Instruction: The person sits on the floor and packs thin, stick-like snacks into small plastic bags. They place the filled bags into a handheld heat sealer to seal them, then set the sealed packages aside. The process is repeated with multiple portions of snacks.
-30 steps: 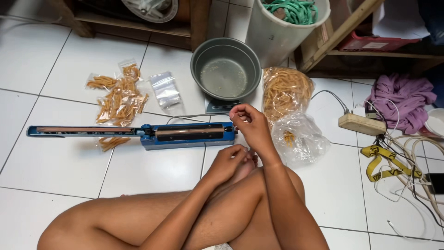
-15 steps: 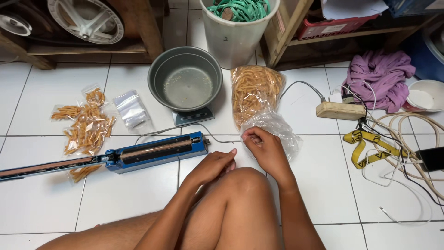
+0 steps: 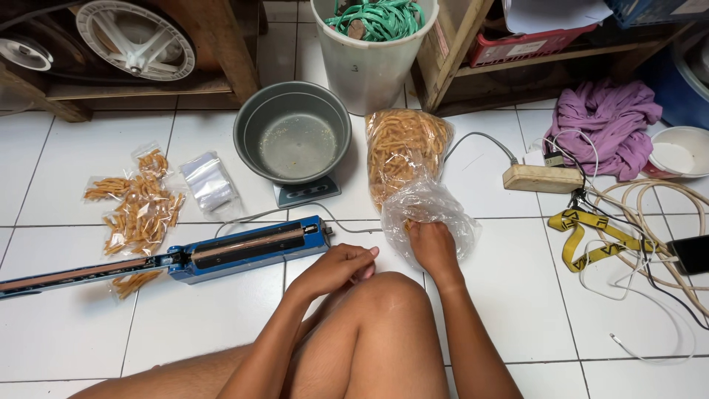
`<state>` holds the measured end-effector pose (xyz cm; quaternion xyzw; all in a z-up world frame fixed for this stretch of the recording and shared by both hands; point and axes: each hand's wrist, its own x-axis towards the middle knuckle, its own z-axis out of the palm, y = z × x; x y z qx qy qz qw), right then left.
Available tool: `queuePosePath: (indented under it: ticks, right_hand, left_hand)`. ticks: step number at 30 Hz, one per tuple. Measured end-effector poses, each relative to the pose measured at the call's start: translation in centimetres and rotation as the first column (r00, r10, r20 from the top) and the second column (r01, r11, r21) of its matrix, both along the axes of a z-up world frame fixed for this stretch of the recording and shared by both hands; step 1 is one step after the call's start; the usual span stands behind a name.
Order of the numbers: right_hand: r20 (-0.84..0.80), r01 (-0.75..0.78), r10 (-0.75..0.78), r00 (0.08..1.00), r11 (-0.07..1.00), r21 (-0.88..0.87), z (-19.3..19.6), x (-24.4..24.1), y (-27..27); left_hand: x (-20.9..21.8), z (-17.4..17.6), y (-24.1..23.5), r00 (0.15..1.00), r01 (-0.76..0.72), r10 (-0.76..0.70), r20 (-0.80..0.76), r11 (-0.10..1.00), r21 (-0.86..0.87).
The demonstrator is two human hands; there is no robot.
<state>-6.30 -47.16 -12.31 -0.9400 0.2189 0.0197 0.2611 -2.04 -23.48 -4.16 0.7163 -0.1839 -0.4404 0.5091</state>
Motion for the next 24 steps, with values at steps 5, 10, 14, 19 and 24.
queuePosePath:
  ticks: [5, 10, 14, 19, 24]
  right_hand:
    - [0.137, -0.120, 0.115, 0.984, 0.992, 0.025, 0.6, 1.2, 1.7]
    - [0.208, -0.199, 0.228, 0.951, 0.968, -0.151, -7.9, 1.7, -0.7]
    - [0.300, -0.201, 0.284, 0.911, 0.939, -0.281, -10.2, 0.1, -1.4]
    - [0.395, -0.124, 0.332, 0.857, 0.875, -0.467, -11.9, 0.1, -1.0]
    - [0.370, -0.093, 0.285, 0.884, 0.884, -0.459, -11.9, 0.8, -1.3]
  left_hand:
    - [0.9, 0.6, -0.4, 0.992, 0.103, -0.111, 0.062, 0.987, 0.126]
    - [1.1, -1.7, -2.9, 1.000, 0.017, -0.018, 0.018, 0.999, 0.033]
    - [0.8, -1.8, -5.0, 0.991, 0.002, 0.003, 0.132, 0.999, -0.036]
    - [0.6, -2.8, -6.1, 0.936, -0.063, 0.042, 0.350, 0.997, 0.048]
    - [0.3, -2.2, -6.6, 0.922, -0.098, 0.071, 0.380, 0.994, 0.053]
